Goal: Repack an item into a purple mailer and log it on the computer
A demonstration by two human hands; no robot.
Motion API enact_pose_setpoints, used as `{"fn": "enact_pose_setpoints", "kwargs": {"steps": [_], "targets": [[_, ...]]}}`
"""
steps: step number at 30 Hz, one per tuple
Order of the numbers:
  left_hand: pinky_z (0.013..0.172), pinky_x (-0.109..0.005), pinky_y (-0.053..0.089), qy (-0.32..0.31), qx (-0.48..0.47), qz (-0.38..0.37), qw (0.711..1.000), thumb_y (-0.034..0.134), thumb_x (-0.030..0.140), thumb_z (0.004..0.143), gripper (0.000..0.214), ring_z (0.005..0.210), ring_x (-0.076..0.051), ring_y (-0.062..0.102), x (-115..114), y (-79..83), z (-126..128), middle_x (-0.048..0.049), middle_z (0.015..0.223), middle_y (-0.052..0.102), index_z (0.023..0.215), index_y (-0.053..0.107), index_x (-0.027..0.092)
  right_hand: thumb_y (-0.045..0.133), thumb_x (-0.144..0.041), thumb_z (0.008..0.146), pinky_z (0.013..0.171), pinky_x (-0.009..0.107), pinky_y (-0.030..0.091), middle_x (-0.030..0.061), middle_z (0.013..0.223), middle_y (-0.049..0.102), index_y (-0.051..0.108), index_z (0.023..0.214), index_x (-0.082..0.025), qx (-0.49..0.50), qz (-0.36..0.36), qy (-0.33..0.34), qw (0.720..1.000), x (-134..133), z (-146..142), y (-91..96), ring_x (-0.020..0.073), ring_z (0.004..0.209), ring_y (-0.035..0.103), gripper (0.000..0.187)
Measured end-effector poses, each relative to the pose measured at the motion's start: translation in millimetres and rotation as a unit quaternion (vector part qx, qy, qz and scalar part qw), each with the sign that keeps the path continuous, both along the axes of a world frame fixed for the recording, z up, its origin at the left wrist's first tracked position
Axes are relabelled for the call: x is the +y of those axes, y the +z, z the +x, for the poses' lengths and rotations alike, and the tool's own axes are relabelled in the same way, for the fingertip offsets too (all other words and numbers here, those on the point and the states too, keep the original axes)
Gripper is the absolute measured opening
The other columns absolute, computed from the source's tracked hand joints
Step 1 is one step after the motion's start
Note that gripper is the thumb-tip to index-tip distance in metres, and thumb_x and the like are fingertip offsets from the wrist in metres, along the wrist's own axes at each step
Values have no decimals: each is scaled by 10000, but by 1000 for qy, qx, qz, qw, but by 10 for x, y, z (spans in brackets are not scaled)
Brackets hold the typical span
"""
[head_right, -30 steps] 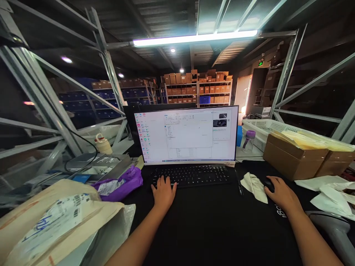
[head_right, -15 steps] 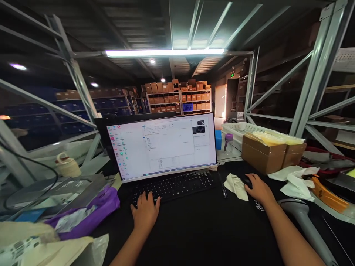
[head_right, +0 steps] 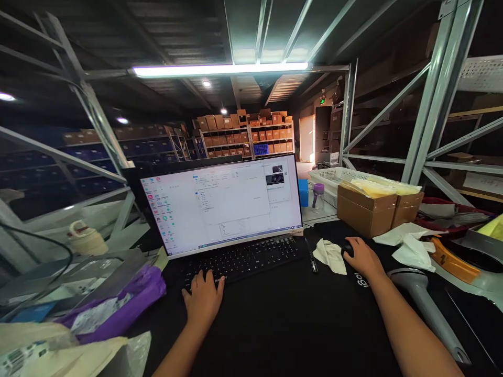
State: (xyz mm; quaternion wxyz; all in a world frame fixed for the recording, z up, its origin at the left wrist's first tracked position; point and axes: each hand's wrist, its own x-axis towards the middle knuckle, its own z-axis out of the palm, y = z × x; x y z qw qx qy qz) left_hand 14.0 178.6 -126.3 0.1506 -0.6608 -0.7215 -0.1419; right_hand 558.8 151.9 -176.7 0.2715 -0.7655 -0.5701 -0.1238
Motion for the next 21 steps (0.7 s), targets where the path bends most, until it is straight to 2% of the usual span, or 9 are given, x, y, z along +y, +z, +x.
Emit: {"fn": "enact_pose_setpoints", "kwargs": {"steps": [5, 9, 13, 21], "targets": [[1108, -707, 376, -2, 9, -14, 1000, 328, 415, 1049, 528, 1431, -383, 447, -20, 22, 7, -249, 1511, 519, 1406, 576, 115, 489, -443, 871, 1016, 437, 531, 117, 1348, 598, 599, 1319, -217, -9, 14, 12, 1000, 29, 40, -60, 283, 1186, 630, 514], [1113, -701, 376, -2, 11, -18, 1000, 338, 413, 1047, 525, 1434, -385, 443, -39, 41, 7, -250, 1514, 515, 1407, 576, 114, 520, -415, 822, 1027, 450, 527, 125, 1293, 641, 633, 1269, -217, -3, 18, 15, 1000, 19, -13, 0, 292, 1175, 641, 502], [1128, -688, 368, -3, 5, -16, 1000, 362, 411, 1044, 516, 1434, -383, 445, -65, 70, 7, -249, 1509, 521, 1408, 575, 113, 500, -472, 806, 1029, 469, 532, 129, 1329, 647, 631, 1263, -213, 11, 11, 31, 999, 6, -32, 33, 302, 1191, 643, 542], [1163, -646, 350, 8, -22, -9, 1000, 391, 414, 1030, 530, 1435, -390, 449, -74, 71, 3, -252, 1510, 521, 1410, 576, 94, 508, -601, 766, 1082, 491, 503, 157, 1299, 662, 632, 1241, -188, 34, 30, 89, 995, 100, 142, -132, 339, 1232, 626, 642]]}}
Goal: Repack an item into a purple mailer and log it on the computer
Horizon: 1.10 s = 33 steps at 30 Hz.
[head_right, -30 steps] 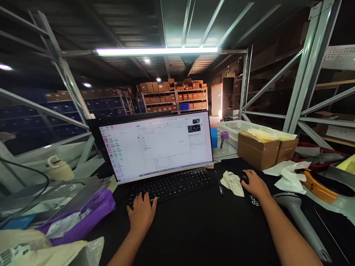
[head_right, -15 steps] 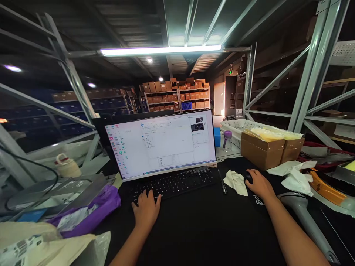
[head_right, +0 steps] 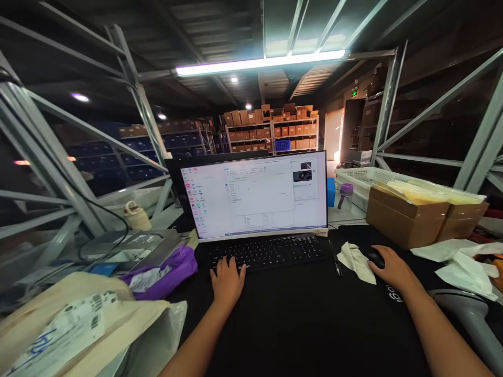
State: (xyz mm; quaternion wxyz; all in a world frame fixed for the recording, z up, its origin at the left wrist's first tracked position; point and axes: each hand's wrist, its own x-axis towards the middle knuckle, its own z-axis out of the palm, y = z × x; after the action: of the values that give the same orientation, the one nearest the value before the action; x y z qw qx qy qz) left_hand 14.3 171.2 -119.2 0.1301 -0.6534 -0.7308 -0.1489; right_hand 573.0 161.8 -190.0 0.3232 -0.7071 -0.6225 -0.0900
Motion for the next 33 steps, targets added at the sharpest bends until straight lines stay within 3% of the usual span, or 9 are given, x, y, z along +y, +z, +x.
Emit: {"fn": "enact_pose_setpoints", "kwargs": {"steps": [18, 33], "targets": [[1163, -678, 338, 5, -6, -6, 1000, 382, 444, 1029, 578, 1467, -398, 413, -11, -11, 14, -260, 1548, 481, 1461, 538, 94, 503, -595, 786, 978, 491, 536, 155, 1346, 611, 608, 1302, -222, -11, -26, -12, 1000, 73, 154, -141, 352, 1214, 622, 644], [1170, -683, 334, 3, -16, -15, 1000, 399, 439, 1031, 563, 1472, -398, 409, -21, 27, 23, -260, 1546, 481, 1456, 543, 100, 446, -595, 856, 1037, 431, 497, 158, 1397, 563, 556, 1370, -204, -29, -64, -17, 997, 41, 121, -96, 323, 1270, 590, 655]]}}
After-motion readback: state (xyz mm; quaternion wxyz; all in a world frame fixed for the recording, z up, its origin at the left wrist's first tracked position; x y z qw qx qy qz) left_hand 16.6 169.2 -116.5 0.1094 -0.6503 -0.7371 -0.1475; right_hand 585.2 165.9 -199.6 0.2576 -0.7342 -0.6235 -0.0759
